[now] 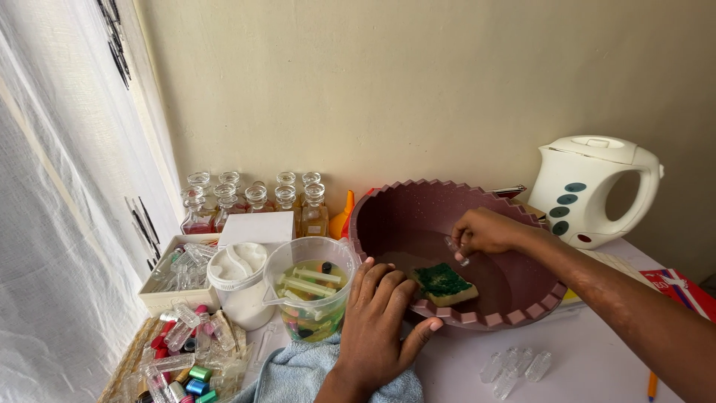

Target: Cleaning and washing small glass perfume vials using a sponge and a bowl of water on a workspace.

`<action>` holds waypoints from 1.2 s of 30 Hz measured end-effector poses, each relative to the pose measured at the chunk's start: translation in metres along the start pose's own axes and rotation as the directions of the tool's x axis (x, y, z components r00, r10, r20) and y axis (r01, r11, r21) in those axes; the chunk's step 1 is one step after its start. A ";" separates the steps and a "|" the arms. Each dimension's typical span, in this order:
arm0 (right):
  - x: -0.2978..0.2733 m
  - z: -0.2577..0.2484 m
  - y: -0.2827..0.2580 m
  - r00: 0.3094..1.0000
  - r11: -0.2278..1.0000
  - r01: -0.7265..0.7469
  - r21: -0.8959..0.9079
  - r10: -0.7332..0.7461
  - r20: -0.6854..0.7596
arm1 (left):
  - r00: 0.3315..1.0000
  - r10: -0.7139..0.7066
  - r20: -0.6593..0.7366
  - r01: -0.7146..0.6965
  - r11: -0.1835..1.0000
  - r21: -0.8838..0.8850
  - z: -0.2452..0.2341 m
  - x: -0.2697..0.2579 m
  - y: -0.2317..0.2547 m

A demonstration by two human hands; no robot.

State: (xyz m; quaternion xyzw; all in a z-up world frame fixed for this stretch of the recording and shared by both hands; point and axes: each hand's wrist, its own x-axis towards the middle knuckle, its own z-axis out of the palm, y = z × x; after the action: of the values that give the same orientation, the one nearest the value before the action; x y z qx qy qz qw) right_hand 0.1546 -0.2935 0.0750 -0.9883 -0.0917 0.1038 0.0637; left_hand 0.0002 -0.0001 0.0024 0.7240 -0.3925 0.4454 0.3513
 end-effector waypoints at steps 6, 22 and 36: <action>-0.057 -0.012 -0.028 0.991 0.758 0.130 0.639 -0.083 -0.104 | 1.000 0.018 -0.008 -0.018 1.000 0.003 -0.001 0.000 0.001; -0.114 -0.007 -0.030 0.754 0.964 0.265 0.013 -0.200 -0.626 | 0.999 -0.019 0.037 0.018 0.999 0.030 0.002 -0.002 0.001; -0.113 -0.008 -0.028 0.615 0.832 0.227 -0.506 -0.526 -0.588 | 0.999 -0.016 0.040 0.015 1.000 0.022 -0.002 0.000 0.003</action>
State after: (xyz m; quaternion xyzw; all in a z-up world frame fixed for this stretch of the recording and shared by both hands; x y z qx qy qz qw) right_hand 0.0429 -0.2894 0.1086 -0.8995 -0.2884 -0.3185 -0.0793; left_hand -0.0032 0.0001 0.0038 0.7396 -0.3890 0.4321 0.3391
